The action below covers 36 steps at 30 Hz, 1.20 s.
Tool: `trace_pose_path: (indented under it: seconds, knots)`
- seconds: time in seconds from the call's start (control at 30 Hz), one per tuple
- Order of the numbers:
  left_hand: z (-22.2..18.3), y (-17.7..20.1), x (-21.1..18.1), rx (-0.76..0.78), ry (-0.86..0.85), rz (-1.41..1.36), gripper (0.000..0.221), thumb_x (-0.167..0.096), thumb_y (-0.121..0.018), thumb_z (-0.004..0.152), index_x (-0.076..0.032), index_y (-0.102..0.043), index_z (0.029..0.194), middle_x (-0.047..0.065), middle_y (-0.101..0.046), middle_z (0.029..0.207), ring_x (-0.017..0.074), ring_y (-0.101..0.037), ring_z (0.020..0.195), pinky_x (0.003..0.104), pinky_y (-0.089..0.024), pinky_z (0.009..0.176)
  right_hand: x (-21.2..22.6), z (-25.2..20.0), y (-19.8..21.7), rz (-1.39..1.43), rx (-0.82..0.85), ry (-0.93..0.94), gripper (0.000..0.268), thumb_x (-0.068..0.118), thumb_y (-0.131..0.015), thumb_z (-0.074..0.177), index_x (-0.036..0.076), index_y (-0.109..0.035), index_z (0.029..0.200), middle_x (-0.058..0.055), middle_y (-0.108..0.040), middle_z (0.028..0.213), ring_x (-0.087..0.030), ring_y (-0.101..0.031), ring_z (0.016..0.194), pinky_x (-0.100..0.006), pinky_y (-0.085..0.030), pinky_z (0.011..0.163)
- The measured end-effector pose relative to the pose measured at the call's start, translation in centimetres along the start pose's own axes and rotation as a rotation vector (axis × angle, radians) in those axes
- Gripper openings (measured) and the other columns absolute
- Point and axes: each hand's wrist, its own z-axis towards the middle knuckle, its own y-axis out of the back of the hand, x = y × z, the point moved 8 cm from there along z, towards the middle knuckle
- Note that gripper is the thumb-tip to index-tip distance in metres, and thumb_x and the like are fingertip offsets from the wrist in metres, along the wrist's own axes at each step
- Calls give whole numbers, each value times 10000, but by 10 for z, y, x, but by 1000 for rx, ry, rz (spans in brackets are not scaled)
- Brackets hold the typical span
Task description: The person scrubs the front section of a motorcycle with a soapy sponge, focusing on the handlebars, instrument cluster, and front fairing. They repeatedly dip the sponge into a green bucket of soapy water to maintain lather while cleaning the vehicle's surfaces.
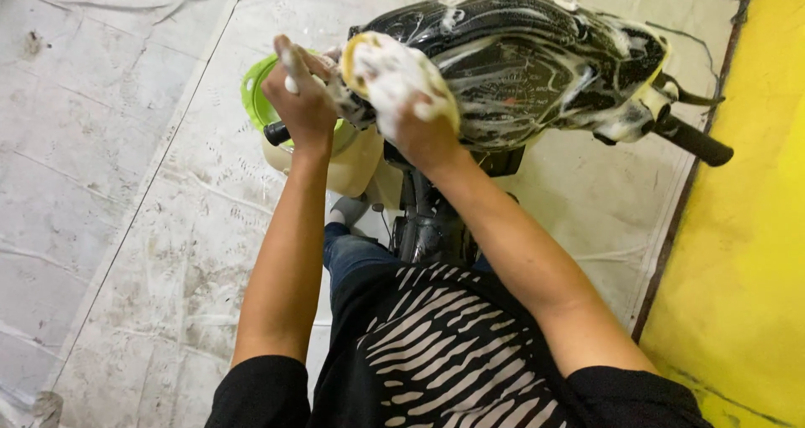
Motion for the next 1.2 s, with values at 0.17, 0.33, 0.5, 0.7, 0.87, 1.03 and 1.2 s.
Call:
trace_pose_path:
  seconds: [0.17,0.33,0.5,0.7,0.87,1.03,1.2]
  knots:
    - [1,1,15,-70,53,58,678,-455,-198,1089,-141,-516,579,-10,-482,483,130,-468,390,268,-414,424,-5,75,-50,30,273,-36,311,158,-515,958,89,-597,666,-82,-597,618,-168,-496,458,-480,-566,861]
    - [6,6,5,-132,-3,128,498,-352,-198,1092,-131,-470,738,18,-433,657,155,-429,591,305,-420,544,-5,92,-68,229,730,-200,145,33,-534,937,3,-583,1070,-198,-662,901,-280,-661,692,-325,-601,609]
    - [7,15,-17,-131,2,-19,494,-345,-233,1089,-70,-487,768,66,-500,686,188,-470,603,345,-445,605,7,47,-62,182,524,-48,258,19,-478,909,25,-588,676,-179,-593,639,-170,-473,393,-275,-391,279]
    - [3,-18,4,69,-70,32,371,-185,-363,1075,-54,-623,845,93,-688,765,181,-659,614,285,-580,510,23,-59,-14,119,-429,130,283,6,-605,1036,35,-518,1305,-127,-542,1236,-194,-644,973,-263,-693,840]
    - [1,-34,-9,388,39,45,407,-313,-460,1053,18,-659,1182,236,-754,1091,292,-772,869,391,-657,694,17,-107,-43,145,-432,-120,69,-19,-675,937,5,-612,947,-126,-653,1053,-175,-673,759,-363,-649,819]
    - [-5,-47,3,551,196,20,534,-426,-375,1054,-5,-572,1316,316,-676,1212,271,-681,848,401,-599,646,-4,-95,-58,643,-193,-679,52,-3,-636,877,45,-614,880,-151,-643,1032,-267,-598,949,-340,-519,826]
    - [-2,-52,3,595,211,54,591,-511,-334,1030,-53,-555,1331,329,-707,1114,393,-743,947,547,-603,703,3,-76,-39,506,-268,-551,125,1,-650,837,28,-566,749,-135,-609,881,-188,-538,606,-302,-538,545]
